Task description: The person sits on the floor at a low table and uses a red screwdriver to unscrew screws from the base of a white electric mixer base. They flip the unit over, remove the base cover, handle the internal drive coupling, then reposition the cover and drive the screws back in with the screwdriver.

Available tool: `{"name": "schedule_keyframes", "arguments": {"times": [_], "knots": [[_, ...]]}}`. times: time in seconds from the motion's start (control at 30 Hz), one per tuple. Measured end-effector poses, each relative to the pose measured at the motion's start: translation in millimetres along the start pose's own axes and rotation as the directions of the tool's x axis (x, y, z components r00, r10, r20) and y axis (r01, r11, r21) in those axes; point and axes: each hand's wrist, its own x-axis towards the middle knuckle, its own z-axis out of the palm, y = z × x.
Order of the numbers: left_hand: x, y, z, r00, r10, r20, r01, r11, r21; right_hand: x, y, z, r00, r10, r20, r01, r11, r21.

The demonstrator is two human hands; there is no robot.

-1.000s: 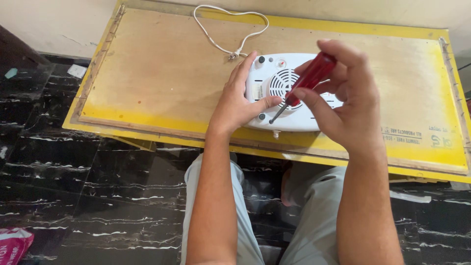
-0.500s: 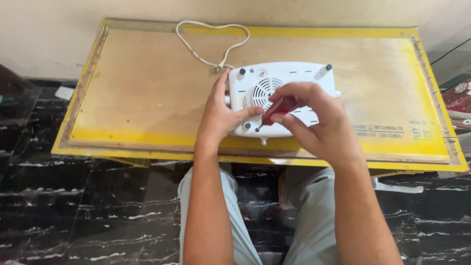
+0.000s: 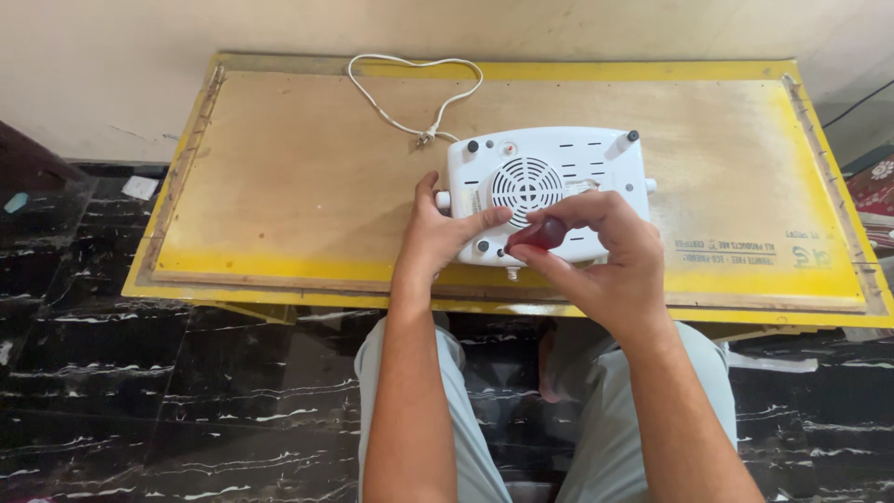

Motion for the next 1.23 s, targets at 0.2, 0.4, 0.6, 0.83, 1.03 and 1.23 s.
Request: {"name": "schedule_keyframes", "arguments": {"times": [0.2,0.4,0.6,0.83,1.03,1.23], "knots": [[-1,0,0,0.995,-0.088,0.049,0.092,0.992,-0.086,-5,11,6,0.994,-0.090,-0.064,0.088,0.996,-0.028],[1,-7,0,0.995,-0.083,0.061,0.089,0.990,-0.110,-23,9,16,0.974,-0.038,-0.223,0.007,0.991,-0.136],[5,-10,3,0.999,-0.028,0.045,0.033,0.992,-0.124,-25,9,23,0.962,0.000,-0.273,-0.043,0.987,-0.153],[3,-4,2,0.997,-0.049,0.057,0.056,0.989,-0.139,-19,7,31,0.945,-0.046,-0.323,-0.058,0.951,-0.304],[4,-4,2,0.997,-0.048,0.052,0.055,0.988,-0.142,-11,10,31,0.968,0.098,-0.233,-0.110,0.993,-0.039],[3,-5,3,0.997,-0.054,0.054,0.061,0.989,-0.138,-9,15,19,0.985,0.163,-0.060,-0.151,0.974,0.167]]}}
